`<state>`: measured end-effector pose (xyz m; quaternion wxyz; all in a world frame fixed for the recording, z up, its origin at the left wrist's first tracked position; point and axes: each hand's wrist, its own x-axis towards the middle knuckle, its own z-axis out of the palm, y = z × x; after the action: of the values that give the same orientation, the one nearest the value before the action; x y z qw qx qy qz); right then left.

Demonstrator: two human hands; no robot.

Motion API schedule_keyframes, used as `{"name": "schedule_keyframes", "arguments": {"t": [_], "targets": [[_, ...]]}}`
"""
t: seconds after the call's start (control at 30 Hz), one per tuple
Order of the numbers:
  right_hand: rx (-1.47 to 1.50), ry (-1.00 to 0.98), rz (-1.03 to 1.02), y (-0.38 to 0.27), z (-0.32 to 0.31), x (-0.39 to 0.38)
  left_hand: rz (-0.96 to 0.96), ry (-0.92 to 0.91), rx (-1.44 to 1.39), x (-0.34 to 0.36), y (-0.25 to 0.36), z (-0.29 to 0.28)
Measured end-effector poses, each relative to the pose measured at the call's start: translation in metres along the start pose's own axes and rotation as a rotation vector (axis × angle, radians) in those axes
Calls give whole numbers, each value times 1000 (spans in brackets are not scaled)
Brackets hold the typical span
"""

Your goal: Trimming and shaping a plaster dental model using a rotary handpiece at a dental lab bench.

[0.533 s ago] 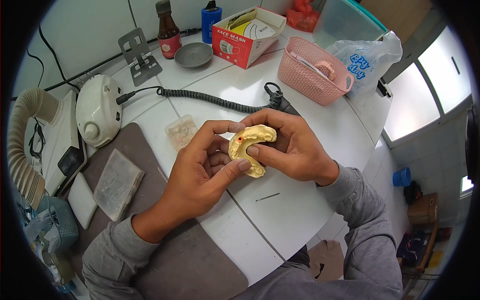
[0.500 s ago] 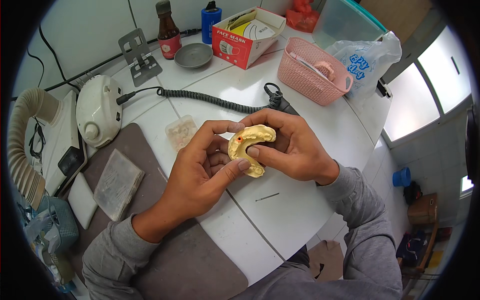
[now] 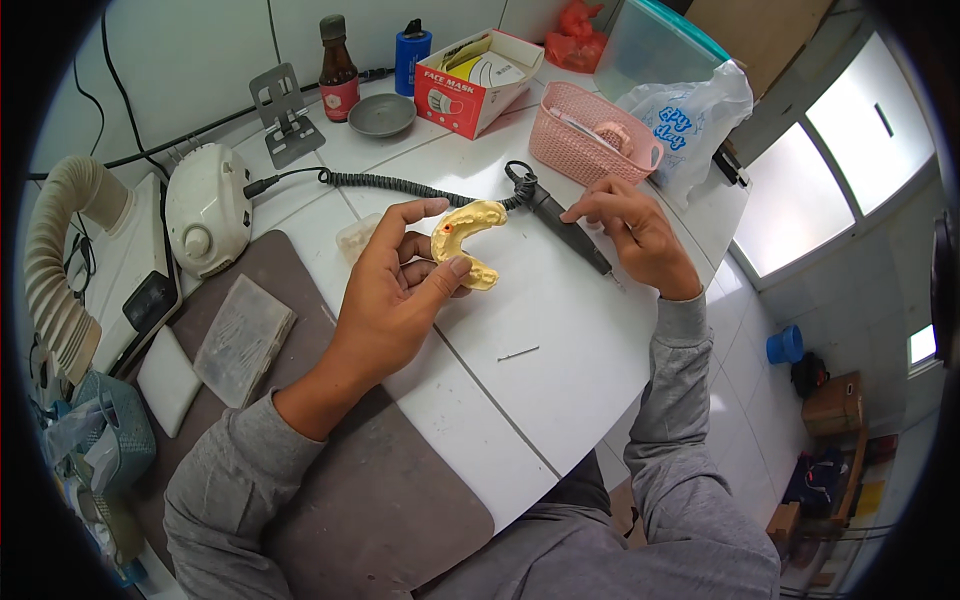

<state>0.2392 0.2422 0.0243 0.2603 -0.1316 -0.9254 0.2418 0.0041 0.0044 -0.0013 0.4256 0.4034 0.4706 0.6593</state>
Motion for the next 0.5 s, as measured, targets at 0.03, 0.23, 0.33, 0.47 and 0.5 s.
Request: {"name": "schedule_keyframes", "arguments": {"t": [0.03,0.23,0.33,0.47,0.5], "targets": [[-5,-40,55,3,-2,-8,-5,-3,13,1,0,1],[-99,-184,69,-28,13,-13,32,-26,80,1,-6,-4],[-160,-210,81,-28,16,-10,51,-44,113,3,-8,-7],[-196,-141,28,-25,20,-7,60,-16,107,5,-13,-7],[-255,-112,-40,-24,21,-6,61,-16,104,6,-13,-6]]}}
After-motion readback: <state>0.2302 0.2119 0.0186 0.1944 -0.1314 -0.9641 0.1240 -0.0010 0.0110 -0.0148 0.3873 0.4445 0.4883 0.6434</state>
